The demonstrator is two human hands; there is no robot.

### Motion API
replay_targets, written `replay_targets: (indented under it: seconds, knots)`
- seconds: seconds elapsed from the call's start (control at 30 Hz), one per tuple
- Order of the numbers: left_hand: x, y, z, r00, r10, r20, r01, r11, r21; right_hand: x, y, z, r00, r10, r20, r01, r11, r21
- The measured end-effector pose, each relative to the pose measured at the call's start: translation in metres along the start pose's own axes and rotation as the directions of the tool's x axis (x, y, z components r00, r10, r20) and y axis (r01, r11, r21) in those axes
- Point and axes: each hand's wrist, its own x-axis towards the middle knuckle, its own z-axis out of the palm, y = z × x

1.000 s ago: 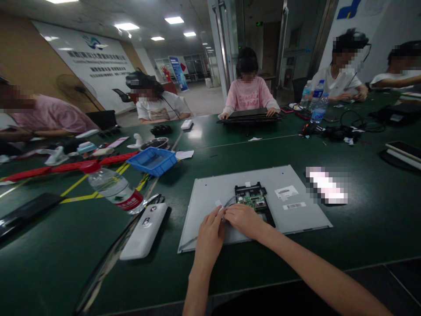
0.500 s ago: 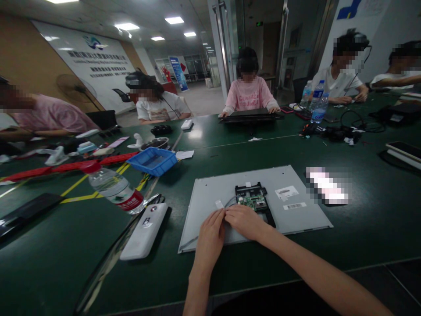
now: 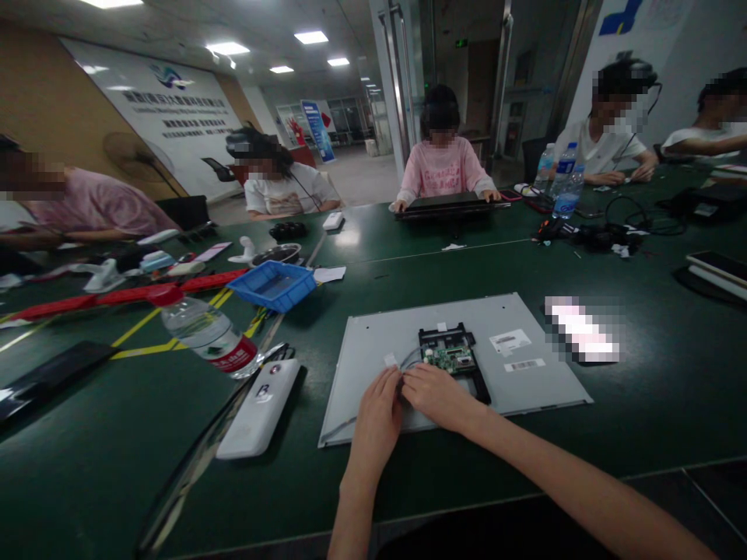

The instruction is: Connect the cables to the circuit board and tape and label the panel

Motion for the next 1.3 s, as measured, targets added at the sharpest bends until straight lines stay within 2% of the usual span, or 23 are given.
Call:
replay_targets:
  seconds: [0.13, 0.43, 0.67, 0.83, 0.93, 0.97, 1.03, 1.1, 1.17, 1.3]
  knots:
    - [0.003, 0.004, 0.000, 0.999, -0.048, -0.001, 0.048, 0.998, 0.033, -0.004, -0.005, -0.002, 1.000, 0.022, 0.011, -0.022, 1.000, -0.003]
    - [0.010, 0.010, 0.004, 0.991, -0.135, -0.001, 0.134, 0.982, 0.131, -0.032, -0.018, -0.013, 0.996, 0.077, 0.039, -0.081, 0.990, 0.118]
    - [0.008, 0.008, 0.006, 0.994, -0.106, -0.004, 0.105, 0.976, 0.189, -0.037, -0.026, -0.014, 0.992, 0.112, 0.052, -0.120, 0.976, 0.181]
    - [0.009, 0.010, 0.004, 0.993, -0.112, 0.031, 0.102, 0.968, 0.228, -0.044, -0.013, -0.034, 0.989, 0.142, 0.027, -0.144, 0.948, 0.283]
    - [0.011, 0.014, 0.000, 0.991, -0.125, 0.050, 0.110, 0.964, 0.243, -0.060, 0.014, -0.040, 0.951, 0.308, 0.005, -0.295, 0.906, 0.304]
    - [0.011, 0.015, -0.001, 0.990, -0.128, 0.054, 0.111, 0.962, 0.248, -0.067, 0.026, -0.038, 0.922, 0.387, -0.005, -0.369, 0.882, 0.294]
    - [0.012, 0.018, -0.003, 0.989, -0.135, 0.055, 0.116, 0.960, 0.257, -0.085, 0.048, -0.028, 0.832, 0.555, -0.020, -0.533, 0.808, 0.251]
    - [0.012, 0.020, -0.004, 0.989, -0.139, 0.054, 0.120, 0.957, 0.264, -0.102, 0.064, -0.014, 0.765, 0.644, 0.002, -0.630, 0.749, 0.206]
    - [0.013, 0.021, -0.005, 0.989, -0.142, 0.051, 0.123, 0.955, 0.270, -0.116, 0.073, -0.001, 0.748, 0.663, 0.032, -0.658, 0.733, 0.170]
    - [0.013, 0.022, -0.006, 0.988, -0.146, 0.045, 0.128, 0.952, 0.277, -0.125, 0.073, 0.007, 0.763, 0.643, 0.065, -0.645, 0.751, 0.143]
